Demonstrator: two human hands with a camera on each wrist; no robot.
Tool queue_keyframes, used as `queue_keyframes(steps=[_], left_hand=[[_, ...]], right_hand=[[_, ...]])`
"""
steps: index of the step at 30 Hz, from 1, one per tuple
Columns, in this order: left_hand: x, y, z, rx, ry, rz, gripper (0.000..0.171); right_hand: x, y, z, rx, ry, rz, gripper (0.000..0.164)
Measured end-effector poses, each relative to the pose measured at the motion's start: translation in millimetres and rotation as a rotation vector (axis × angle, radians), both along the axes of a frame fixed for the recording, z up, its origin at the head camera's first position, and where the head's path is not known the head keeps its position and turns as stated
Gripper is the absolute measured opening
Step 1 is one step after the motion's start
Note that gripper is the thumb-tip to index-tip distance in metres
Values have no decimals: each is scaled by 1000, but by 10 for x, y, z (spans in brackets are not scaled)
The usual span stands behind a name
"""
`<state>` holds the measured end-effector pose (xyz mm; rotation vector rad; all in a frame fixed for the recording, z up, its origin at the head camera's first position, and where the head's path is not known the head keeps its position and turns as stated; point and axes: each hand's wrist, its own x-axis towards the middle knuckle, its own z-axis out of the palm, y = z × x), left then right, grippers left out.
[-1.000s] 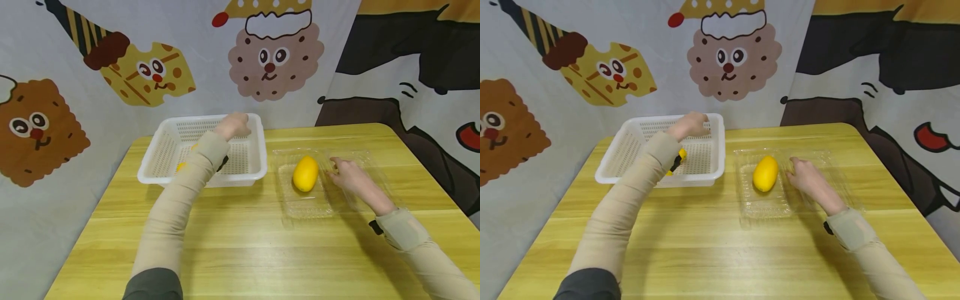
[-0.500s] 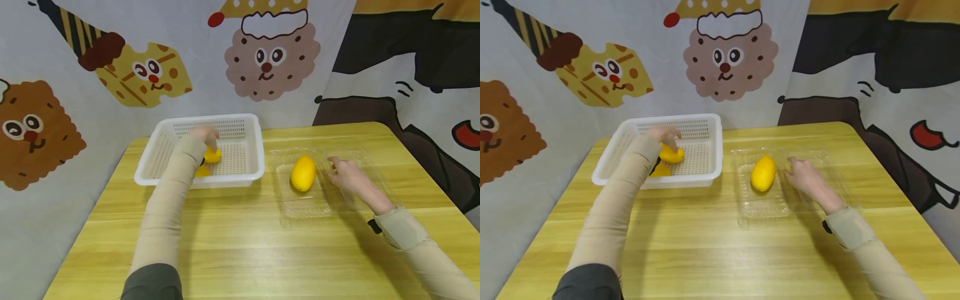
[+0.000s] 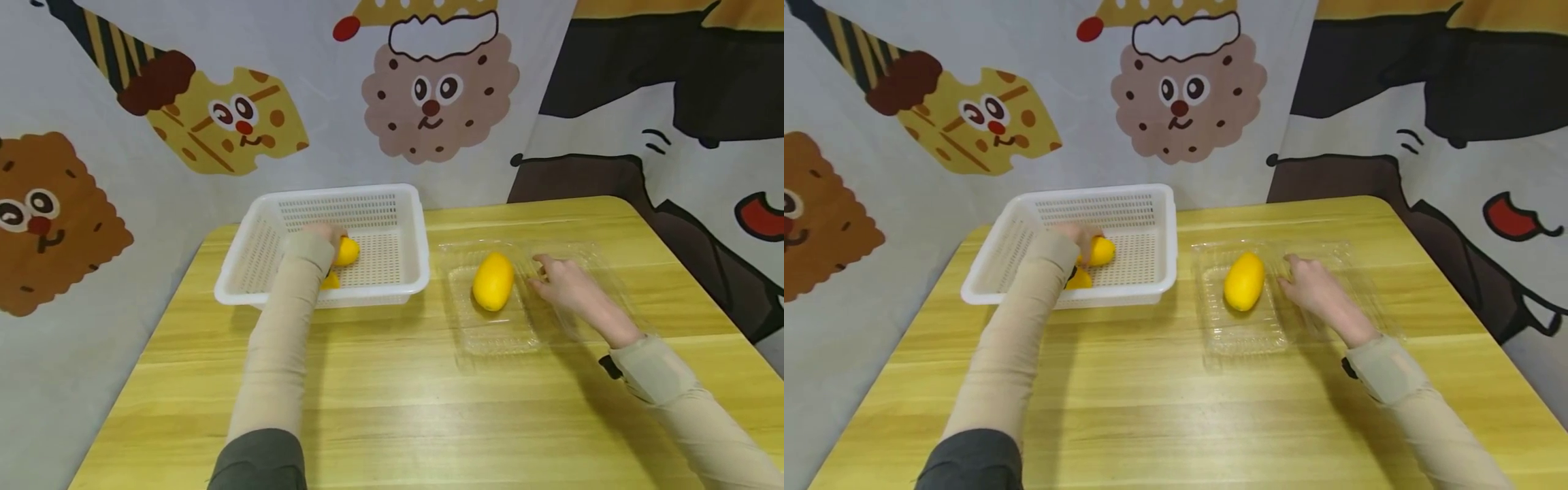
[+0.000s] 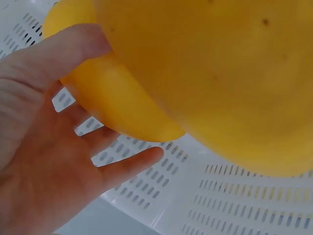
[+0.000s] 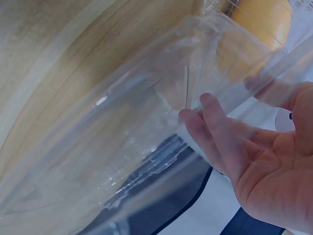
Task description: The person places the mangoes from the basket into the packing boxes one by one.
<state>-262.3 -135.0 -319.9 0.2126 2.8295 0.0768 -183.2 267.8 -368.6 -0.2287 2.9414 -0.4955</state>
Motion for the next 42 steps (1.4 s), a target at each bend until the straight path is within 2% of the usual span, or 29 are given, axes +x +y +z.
queue_keyframes(steps=[9, 14, 17, 19, 23, 27, 31, 35, 42], left_hand=[[-50, -25, 12, 28, -65, 73, 71], [-139, -26, 25, 128, -158, 191, 80], [-234, -34, 19, 189, -216, 243, 84], [-312, -32, 9, 201, -234, 227, 85], [-440, -5, 23, 162, -241, 130, 81], [-509, 61, 72, 136, -219, 39, 82], [-525, 158, 120, 140, -163, -35, 80], [-512, 261, 165, 139, -100, -83, 73], [-465, 468, 245, 98, -33, -159, 83]], right_hand=[[-1, -34, -4, -4, 21, 9, 56], [2, -41, -2, -4, 12, 3, 56], [2, -37, 3, -5, 0, -2, 57], [2, -35, 4, -4, -5, -5, 57], [0, -28, 8, -3, -10, -2, 58], [0, -26, 9, -3, -14, 0, 58], [-5, -25, 11, -3, -19, 2, 58], [-14, -20, 16, -2, -24, 2, 59], [-18, -12, 15, -4, -21, 1, 58]])
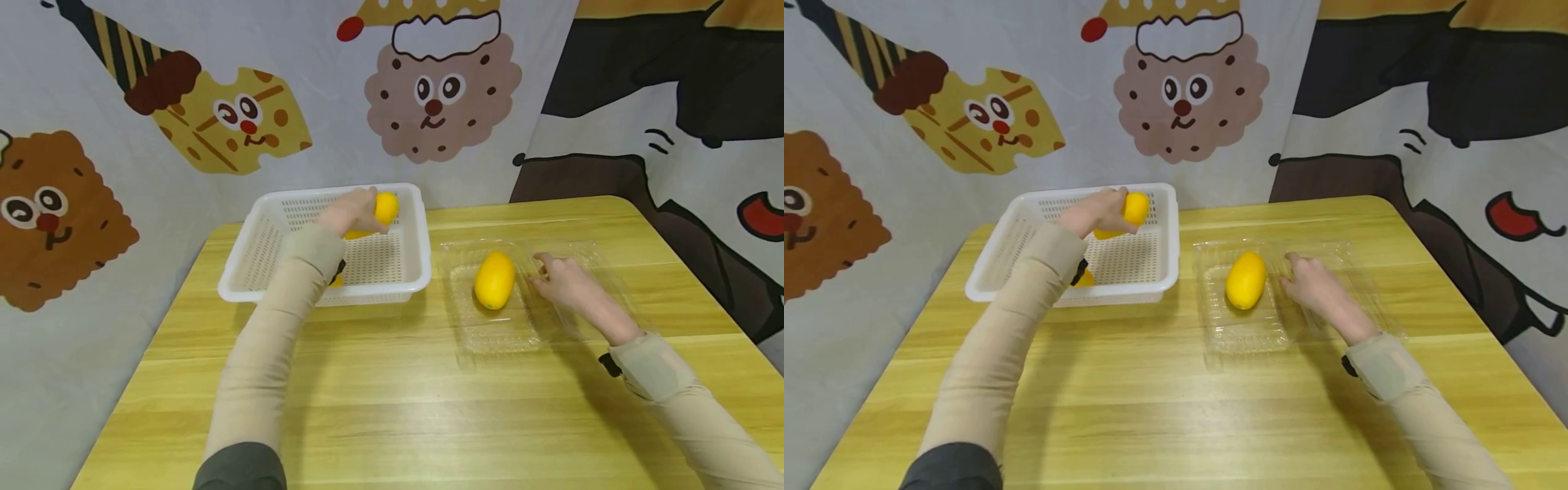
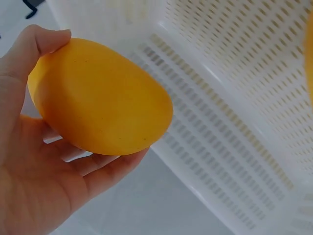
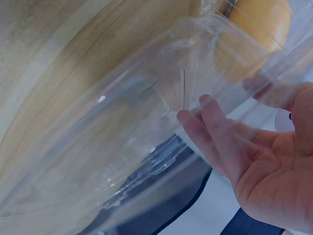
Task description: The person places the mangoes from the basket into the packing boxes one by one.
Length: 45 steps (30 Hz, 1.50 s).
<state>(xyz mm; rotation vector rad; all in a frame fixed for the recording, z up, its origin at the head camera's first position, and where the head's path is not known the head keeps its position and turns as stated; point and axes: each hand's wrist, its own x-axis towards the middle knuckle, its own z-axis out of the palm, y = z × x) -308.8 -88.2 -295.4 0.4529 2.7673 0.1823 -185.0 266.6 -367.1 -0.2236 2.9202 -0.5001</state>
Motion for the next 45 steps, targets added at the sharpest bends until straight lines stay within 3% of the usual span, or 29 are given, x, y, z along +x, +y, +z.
queue_keyframes(steps=[8, 15, 21, 29, 35, 38, 45], left_hand=[[126, 255, 77, 25, 59, -62, 90], [277, 471, 130, 75, 115, -119, 85], [408, 664, 145, 48, 168, -171, 88], [562, 948, 86, 55, 136, -198, 83], [665, 1161, 61, 36, 118, -192, 76], [692, 1279, 29, -3, 116, -185, 82], [723, 1533, -81, -114, 79, -86, 90]], right_hand=[[-5, 0, -4, 3, 1, 3, 58], [1, -12, -6, -6, 3, 4, 58], [2, -15, -10, -7, 4, 3, 58], [1, -12, -20, -13, -7, -1, 58], [-4, -3, -26, -15, -2, -2, 58], [-6, 0, -26, -14, -5, -4, 58], [-10, 10, -9, -10, -28, -10, 59]])
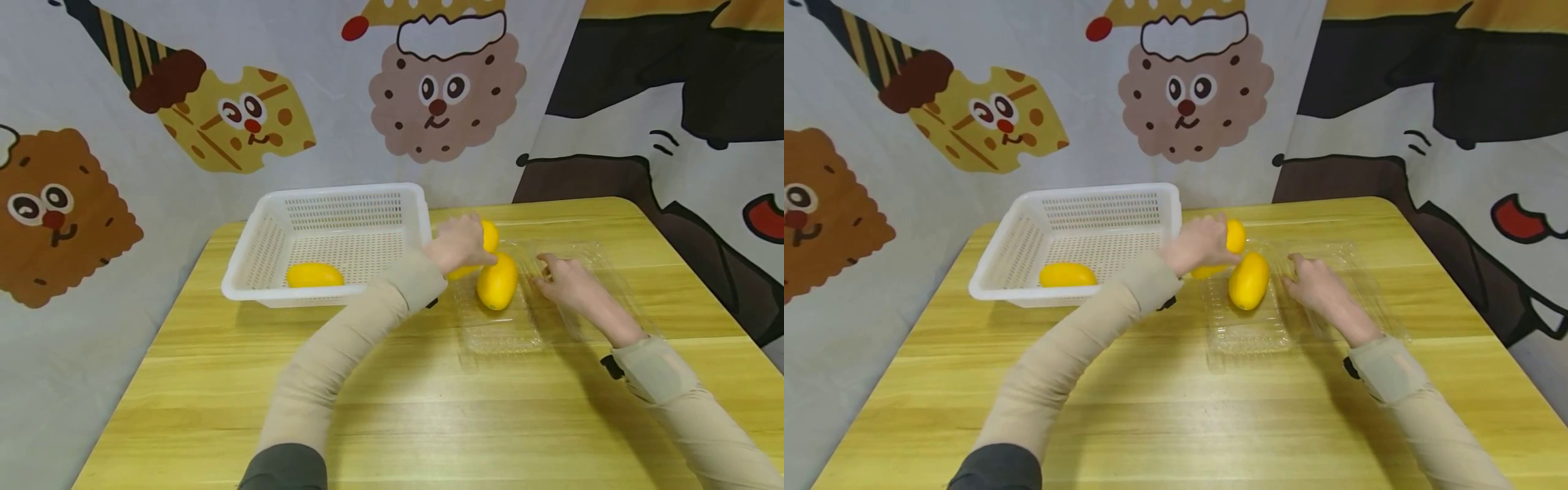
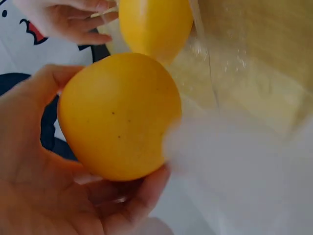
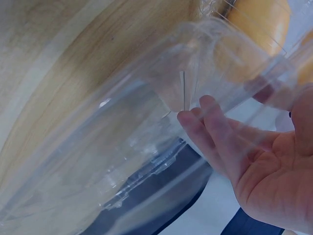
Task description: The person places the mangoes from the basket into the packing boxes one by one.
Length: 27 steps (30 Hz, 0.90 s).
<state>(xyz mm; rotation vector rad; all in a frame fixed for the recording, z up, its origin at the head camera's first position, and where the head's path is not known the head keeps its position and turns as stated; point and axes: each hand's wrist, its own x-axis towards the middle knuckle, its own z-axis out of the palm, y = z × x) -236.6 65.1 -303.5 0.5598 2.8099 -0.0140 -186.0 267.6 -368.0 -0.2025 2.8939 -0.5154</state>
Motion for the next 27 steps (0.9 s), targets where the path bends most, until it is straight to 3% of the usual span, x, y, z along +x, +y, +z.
queue_keyframes(steps=[4, 8, 16, 21, 27], left_hand=[[12, 106, -95, -26, 9, 64, 72], [31, 181, -193, -67, 2, 77, 49], [37, 254, -334, -118, -8, 90, 50], [25, 244, -391, -72, -25, 64, 41], [9, 214, -449, 3, -53, 54, 44]], right_hand=[[-6, -1, -4, 0, -1, 0, 59], [-6, -2, 0, 4, -2, 0, 59], [-7, -1, -11, 2, 4, 4, 59], [-9, -5, -12, 3, 1, -4, 59], [-8, -7, -16, 2, 13, -4, 59]])
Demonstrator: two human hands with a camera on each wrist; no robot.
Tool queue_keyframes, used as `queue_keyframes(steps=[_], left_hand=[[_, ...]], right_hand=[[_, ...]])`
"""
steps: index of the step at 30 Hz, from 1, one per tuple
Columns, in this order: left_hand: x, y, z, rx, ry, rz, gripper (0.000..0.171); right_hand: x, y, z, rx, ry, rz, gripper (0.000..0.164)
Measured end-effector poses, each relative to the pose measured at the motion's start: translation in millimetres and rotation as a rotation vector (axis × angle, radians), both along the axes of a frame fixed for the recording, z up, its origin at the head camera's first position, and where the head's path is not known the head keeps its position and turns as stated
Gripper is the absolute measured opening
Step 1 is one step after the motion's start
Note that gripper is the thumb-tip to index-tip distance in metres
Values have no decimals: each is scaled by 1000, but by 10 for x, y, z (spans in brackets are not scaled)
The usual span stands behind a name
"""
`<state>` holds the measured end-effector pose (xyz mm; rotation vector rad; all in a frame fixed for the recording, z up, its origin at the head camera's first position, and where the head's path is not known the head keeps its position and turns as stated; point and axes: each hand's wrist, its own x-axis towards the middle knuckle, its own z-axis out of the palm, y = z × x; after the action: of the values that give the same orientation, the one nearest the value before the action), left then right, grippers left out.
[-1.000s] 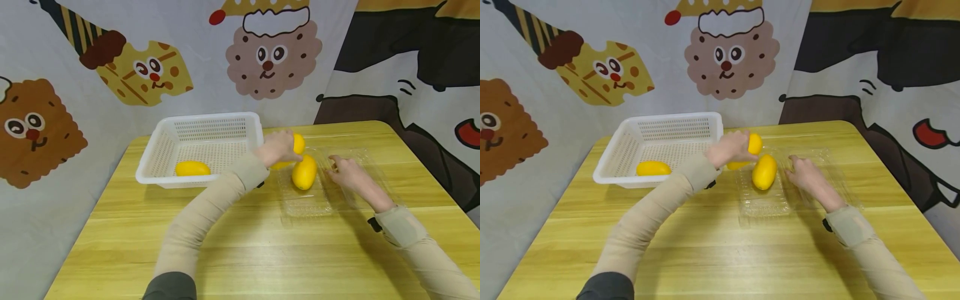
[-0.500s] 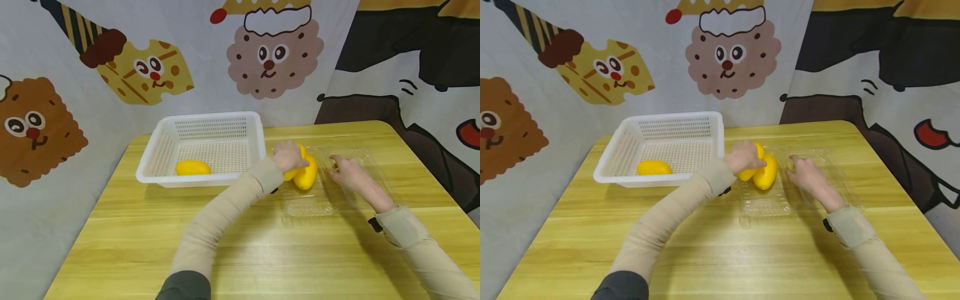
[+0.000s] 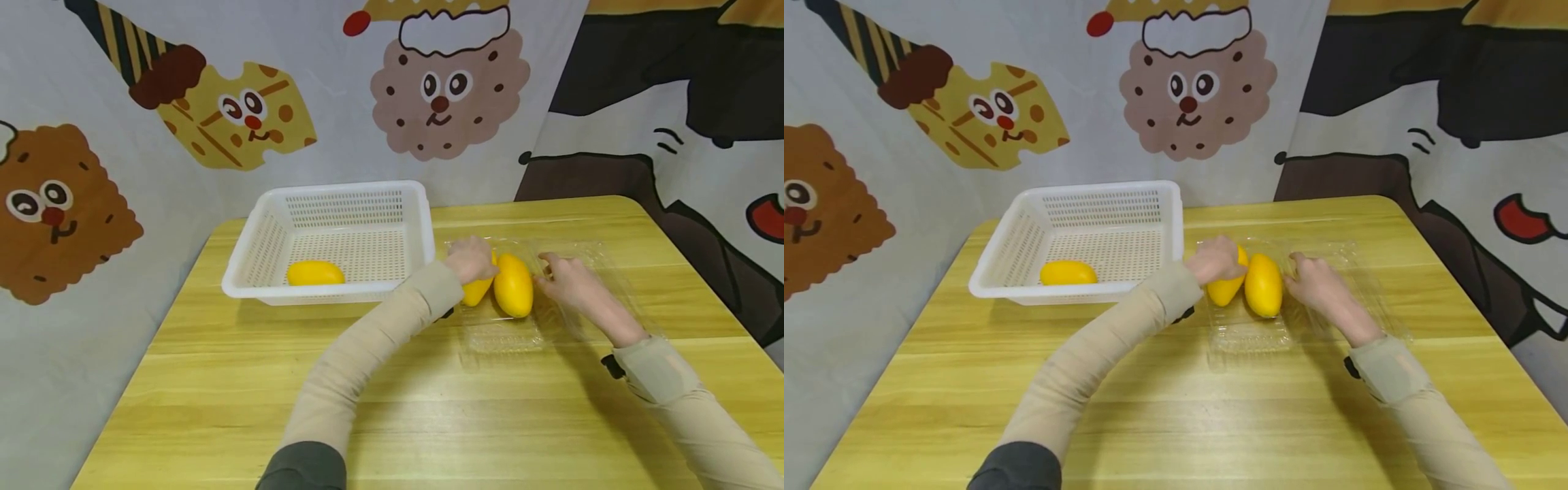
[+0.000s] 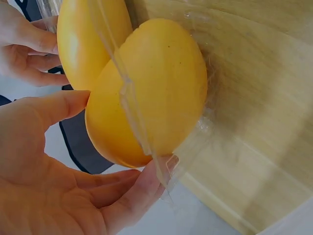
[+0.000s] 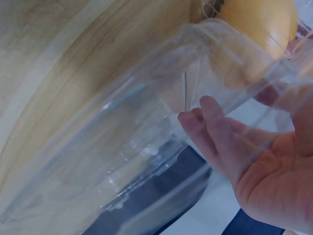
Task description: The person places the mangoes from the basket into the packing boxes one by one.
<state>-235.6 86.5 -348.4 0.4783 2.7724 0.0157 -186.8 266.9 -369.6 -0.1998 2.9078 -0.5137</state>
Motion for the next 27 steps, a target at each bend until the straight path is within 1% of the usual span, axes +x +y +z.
queue_keyframes(steps=[3, 7, 11, 16, 17, 19, 22, 24, 27], left_hand=[[-6, -22, 0, 37, -15, 10, 44], [2, -52, 62, 79, -51, 7, 42], [14, -99, 170, 109, -105, 7, 37], [9, -209, 332, 175, -161, -1, 19], [1, -244, 366, 187, -167, -9, 19], [-15, -322, 432, 189, -156, -37, 25], [-57, -460, 533, 182, -122, -54, 36], [-95, -567, 590, 177, -87, -69, 38], [-164, -738, 672, 204, -60, -74, 36]], right_hand=[[1, -11, -3, -2, 9, 7, 58], [2, -6, 2, 0, 14, 13, 58], [2, -3, 6, 0, 10, 13, 58], [-7, 3, -3, -4, 16, 17, 58], [-9, 6, -4, -4, 18, 18, 58], [-12, 10, -6, -8, 21, 19, 58], [-11, 10, -4, -9, 24, 22, 58], [-8, 8, -3, -9, 26, 24, 57], [-4, 8, -3, -3, 26, 24, 57]])
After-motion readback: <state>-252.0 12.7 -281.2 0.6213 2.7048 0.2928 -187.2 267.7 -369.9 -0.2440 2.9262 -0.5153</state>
